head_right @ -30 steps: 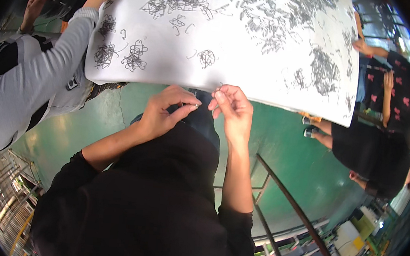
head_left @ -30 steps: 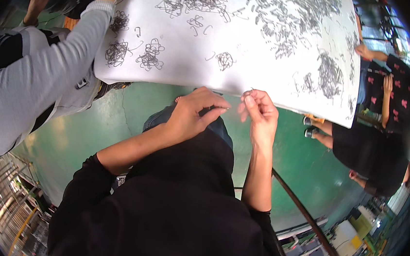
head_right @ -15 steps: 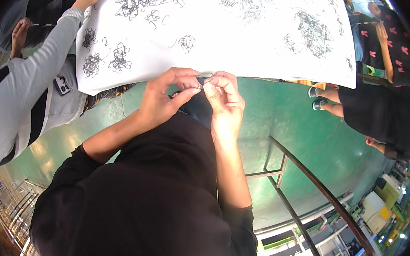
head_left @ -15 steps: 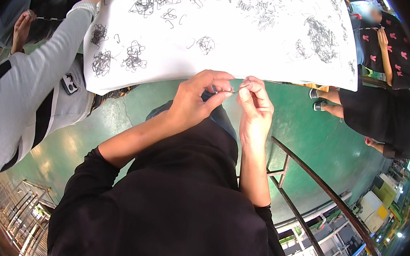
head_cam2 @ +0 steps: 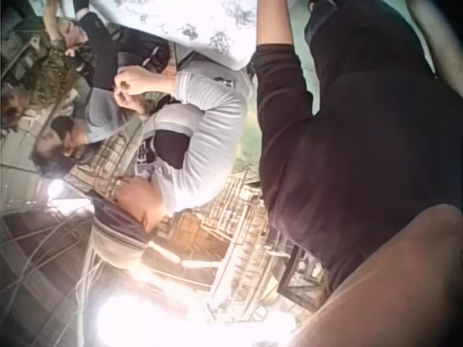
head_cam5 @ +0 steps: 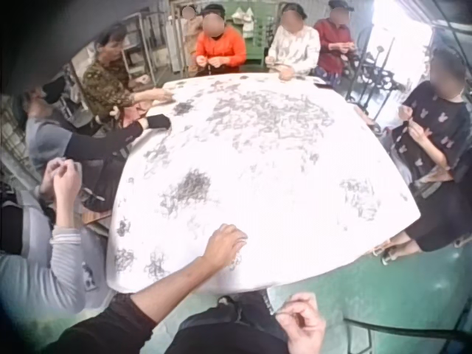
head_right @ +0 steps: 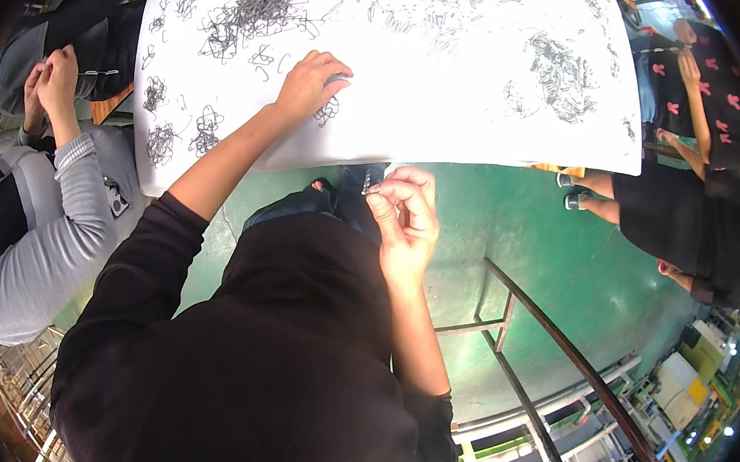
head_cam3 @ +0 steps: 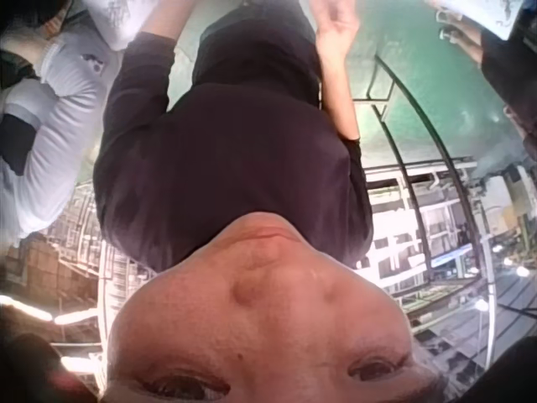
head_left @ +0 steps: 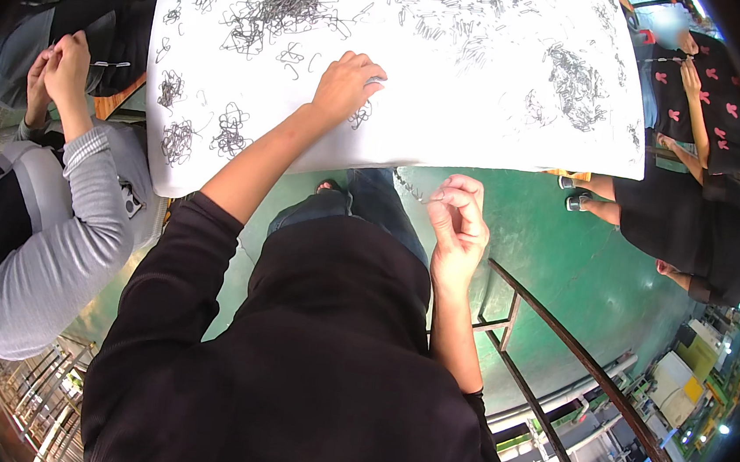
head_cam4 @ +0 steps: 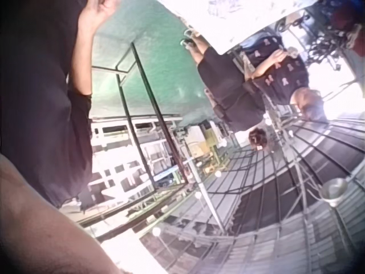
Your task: The person repeatedly picks up small wire pieces from a large white sheet, separates them by hand, and places them back on the sheet. The task is performed alongside other workers in a shared workspace.
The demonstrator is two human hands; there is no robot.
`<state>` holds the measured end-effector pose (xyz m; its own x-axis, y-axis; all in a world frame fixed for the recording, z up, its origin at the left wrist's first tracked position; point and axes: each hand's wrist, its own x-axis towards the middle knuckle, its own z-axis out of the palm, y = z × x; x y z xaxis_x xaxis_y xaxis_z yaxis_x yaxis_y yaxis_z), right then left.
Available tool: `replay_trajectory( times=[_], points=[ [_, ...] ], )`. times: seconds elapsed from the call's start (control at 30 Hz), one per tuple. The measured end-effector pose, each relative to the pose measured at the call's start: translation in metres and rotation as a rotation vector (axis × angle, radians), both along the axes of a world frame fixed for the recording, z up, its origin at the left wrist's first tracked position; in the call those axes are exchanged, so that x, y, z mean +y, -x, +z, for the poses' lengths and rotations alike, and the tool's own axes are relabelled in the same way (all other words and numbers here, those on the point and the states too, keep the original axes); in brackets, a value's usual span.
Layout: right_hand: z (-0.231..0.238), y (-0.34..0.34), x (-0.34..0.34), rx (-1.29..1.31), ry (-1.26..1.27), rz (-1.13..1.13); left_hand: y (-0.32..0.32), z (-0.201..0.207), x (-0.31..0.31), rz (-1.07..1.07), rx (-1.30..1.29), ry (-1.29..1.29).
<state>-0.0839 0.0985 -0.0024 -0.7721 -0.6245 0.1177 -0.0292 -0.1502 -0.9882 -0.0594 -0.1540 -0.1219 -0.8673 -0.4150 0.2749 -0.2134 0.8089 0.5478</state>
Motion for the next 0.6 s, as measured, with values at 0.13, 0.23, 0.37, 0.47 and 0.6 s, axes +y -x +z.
replay_trajectory(
  times=[0.13, 0.23, 0.37, 0.47, 0.6],
  points=[
    [-0.002, 0.003, -0.002, -0.019, -0.009, 0.003, 0.007, -0.002, -0.004, -0.061, -0.14, 0.084],
    [-0.005, 0.0, -0.005, -0.027, -0.03, 0.004, 0.005, -0.005, 0.0, -0.059, -0.139, 0.103],
    [-0.007, -0.008, -0.005, 0.0, -0.056, 0.015, 0.003, -0.007, 0.001, -0.003, -0.114, -0.001],
    [-0.007, -0.017, -0.004, 0.01, -0.084, 0.01, 0.003, -0.007, 0.0, 0.009, -0.147, -0.012],
    [-0.009, -0.03, -0.006, 0.011, -0.077, -0.003, 0.003, -0.001, 0.002, -0.027, -0.214, 0.081]
  ],
)
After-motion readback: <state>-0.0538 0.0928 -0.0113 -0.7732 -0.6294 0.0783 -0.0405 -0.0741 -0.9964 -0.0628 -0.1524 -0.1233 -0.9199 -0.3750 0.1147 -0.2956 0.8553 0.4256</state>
